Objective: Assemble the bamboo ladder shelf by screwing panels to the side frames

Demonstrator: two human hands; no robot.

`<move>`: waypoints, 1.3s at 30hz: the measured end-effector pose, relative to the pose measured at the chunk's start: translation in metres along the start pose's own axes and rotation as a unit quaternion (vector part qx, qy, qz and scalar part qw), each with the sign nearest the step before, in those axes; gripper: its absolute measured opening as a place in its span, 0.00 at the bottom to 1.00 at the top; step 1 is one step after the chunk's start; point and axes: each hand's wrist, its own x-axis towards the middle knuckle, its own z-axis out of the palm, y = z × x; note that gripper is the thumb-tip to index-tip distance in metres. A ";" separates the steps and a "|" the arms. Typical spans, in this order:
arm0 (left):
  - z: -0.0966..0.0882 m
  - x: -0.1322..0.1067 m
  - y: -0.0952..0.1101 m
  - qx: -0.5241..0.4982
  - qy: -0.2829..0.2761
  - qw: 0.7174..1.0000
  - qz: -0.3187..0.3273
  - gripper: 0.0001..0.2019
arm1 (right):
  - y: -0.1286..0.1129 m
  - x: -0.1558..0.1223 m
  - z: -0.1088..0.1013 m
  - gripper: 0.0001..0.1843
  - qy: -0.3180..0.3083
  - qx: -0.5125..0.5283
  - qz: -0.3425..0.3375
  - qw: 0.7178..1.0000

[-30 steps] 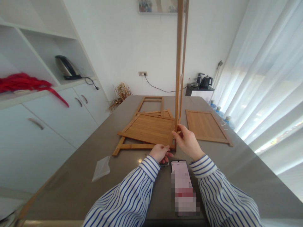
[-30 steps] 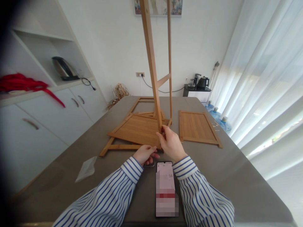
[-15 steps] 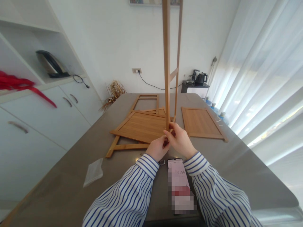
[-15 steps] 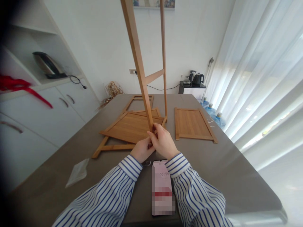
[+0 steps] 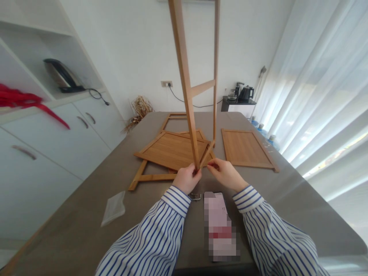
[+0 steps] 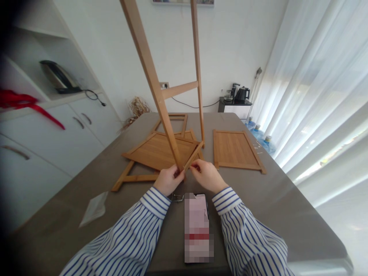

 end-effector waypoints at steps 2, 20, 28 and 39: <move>-0.002 -0.001 -0.002 0.007 -0.001 1.000 -0.002 0.08 | 0.011 0.000 0.003 0.10 -0.035 -0.067 0.000 0.997; -0.013 -0.009 -0.022 -0.111 0.001 0.992 -0.058 0.12 | 0.018 0.019 0.038 0.16 -0.175 -0.083 -0.096 0.976; -0.027 -0.015 -0.014 -0.111 0.008 0.992 -0.057 0.13 | 0.015 0.018 0.035 0.18 -0.193 -0.068 -0.099 0.974; -0.026 -0.012 -0.026 -0.144 -0.012 0.988 -0.059 0.14 | -0.004 0.021 0.044 0.15 -0.194 -0.214 -0.098 0.952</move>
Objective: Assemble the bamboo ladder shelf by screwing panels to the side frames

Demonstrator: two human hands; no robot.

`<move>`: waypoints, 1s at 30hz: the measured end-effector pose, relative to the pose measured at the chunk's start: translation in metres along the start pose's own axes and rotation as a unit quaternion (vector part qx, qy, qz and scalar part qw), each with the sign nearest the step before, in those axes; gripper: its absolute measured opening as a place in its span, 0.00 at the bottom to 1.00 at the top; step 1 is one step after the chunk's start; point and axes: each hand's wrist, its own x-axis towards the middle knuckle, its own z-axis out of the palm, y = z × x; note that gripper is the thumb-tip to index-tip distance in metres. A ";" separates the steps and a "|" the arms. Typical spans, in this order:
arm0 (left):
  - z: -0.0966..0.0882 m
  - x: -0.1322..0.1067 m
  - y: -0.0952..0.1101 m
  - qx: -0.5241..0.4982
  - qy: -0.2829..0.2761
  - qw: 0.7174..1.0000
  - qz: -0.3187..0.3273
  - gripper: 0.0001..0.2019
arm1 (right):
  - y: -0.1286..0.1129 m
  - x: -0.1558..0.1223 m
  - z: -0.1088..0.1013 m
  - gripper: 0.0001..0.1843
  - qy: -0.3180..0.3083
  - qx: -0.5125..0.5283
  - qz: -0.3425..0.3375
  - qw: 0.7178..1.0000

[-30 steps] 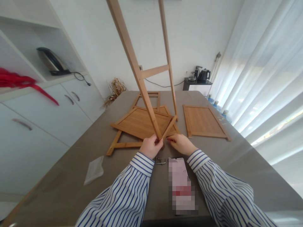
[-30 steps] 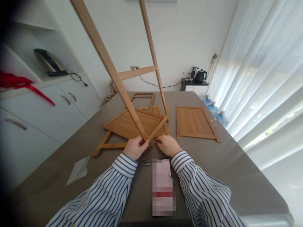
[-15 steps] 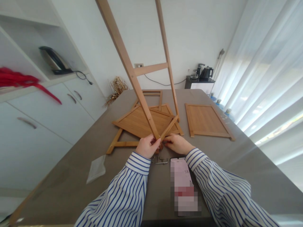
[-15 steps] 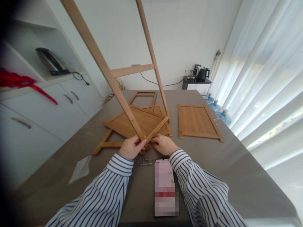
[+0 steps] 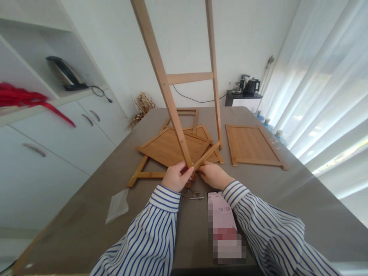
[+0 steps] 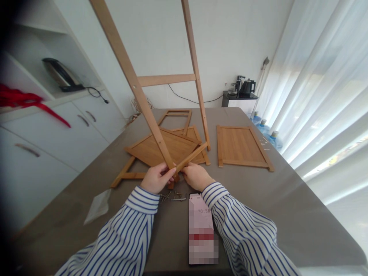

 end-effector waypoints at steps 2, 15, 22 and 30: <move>0.000 0.001 -0.002 -0.010 -0.006 1.000 -0.003 0.15 | -0.001 -0.002 -0.003 0.15 -0.014 -0.023 0.007 1.000; 0.004 0.002 -0.001 -0.106 -0.007 0.993 -0.050 0.16 | -0.007 -0.032 -0.007 0.12 0.080 0.138 0.038 0.987; 0.002 0.002 -0.001 -0.116 -0.016 0.992 -0.048 0.16 | -0.024 -0.036 -0.004 0.09 0.166 0.267 0.046 0.948; 0.002 -0.001 0.001 -0.106 -0.006 0.993 -0.041 0.17 | -0.027 -0.033 -0.001 0.09 0.133 0.246 0.043 0.959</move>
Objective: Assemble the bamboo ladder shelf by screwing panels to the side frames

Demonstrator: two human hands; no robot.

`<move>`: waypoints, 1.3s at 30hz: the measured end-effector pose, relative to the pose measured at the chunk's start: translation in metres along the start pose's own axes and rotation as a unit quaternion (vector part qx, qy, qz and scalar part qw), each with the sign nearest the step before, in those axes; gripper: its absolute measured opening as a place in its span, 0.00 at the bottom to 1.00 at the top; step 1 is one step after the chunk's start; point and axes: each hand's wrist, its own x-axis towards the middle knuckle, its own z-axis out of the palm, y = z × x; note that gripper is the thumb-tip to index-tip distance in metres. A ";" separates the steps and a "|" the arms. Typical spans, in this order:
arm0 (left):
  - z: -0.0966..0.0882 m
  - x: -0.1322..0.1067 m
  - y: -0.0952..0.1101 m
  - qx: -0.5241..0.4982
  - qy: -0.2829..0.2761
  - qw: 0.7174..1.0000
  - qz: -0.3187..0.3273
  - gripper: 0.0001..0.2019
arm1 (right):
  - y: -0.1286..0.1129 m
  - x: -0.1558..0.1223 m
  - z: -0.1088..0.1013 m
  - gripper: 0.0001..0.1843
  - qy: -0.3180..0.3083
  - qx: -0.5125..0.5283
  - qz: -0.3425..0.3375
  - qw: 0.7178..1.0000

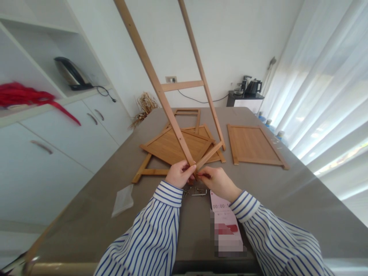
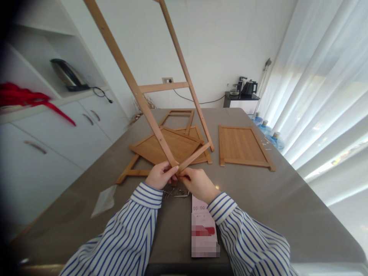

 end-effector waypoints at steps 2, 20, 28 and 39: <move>0.000 -0.001 0.002 0.014 0.002 1.000 0.004 0.16 | -0.001 0.000 -0.001 0.09 -0.009 -0.007 -0.002 1.000; 0.002 -0.004 0.015 0.000 -0.053 0.999 0.014 0.16 | 0.001 0.003 -0.002 0.06 0.011 0.047 0.055 0.997; 0.005 -0.004 0.016 0.004 -0.047 0.999 0.017 0.16 | -0.005 0.004 -0.002 0.26 -0.014 0.089 0.108 0.990; 0.019 -0.005 0.016 0.079 -0.003 0.991 0.111 0.12 | -0.013 0.002 -0.001 0.21 0.037 -0.012 0.115 0.993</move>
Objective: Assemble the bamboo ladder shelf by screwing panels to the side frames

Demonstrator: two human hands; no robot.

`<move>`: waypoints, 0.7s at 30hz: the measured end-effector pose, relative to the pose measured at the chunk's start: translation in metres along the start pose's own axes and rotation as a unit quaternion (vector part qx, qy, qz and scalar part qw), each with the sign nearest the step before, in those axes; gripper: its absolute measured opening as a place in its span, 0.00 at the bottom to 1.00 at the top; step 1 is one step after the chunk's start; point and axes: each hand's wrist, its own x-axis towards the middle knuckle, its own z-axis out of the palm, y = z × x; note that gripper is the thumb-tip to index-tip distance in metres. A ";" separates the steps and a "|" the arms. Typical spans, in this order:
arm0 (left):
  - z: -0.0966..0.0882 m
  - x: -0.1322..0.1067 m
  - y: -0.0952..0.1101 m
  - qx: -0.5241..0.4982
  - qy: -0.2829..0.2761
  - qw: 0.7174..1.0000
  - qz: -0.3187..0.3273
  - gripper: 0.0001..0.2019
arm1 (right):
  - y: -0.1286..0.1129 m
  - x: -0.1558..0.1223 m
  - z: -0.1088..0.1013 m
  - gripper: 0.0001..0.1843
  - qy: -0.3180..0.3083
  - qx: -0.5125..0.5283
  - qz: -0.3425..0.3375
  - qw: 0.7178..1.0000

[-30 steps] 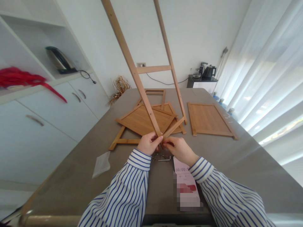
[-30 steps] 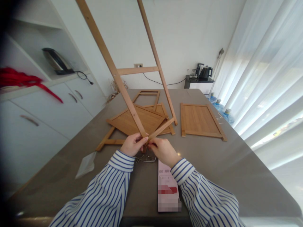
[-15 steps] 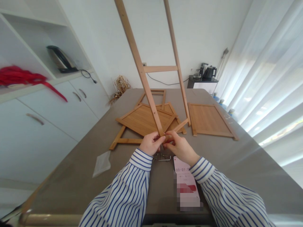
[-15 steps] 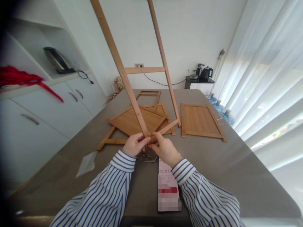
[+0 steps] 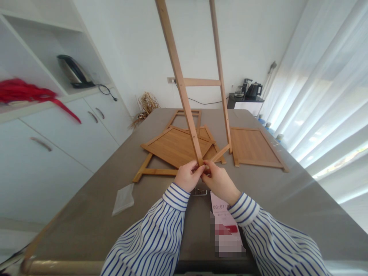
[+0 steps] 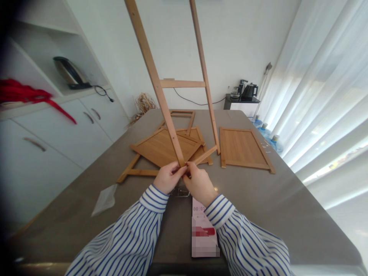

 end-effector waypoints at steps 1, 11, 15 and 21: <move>0.001 -0.001 0.002 0.023 0.001 1.000 0.000 0.12 | 0.000 -0.001 -0.001 0.21 0.004 0.003 0.000 1.000; 0.003 0.000 0.025 0.179 0.036 0.980 0.075 0.12 | -0.008 -0.011 -0.019 0.17 0.020 0.025 -0.003 0.999; 0.005 0.001 0.028 0.181 0.019 0.980 0.074 0.13 | -0.008 -0.013 -0.021 0.16 0.033 0.009 0.004 0.999; -0.010 0.002 0.023 0.159 -0.037 0.983 0.079 0.12 | 0.003 -0.017 -0.018 0.17 0.026 0.057 -0.022 0.998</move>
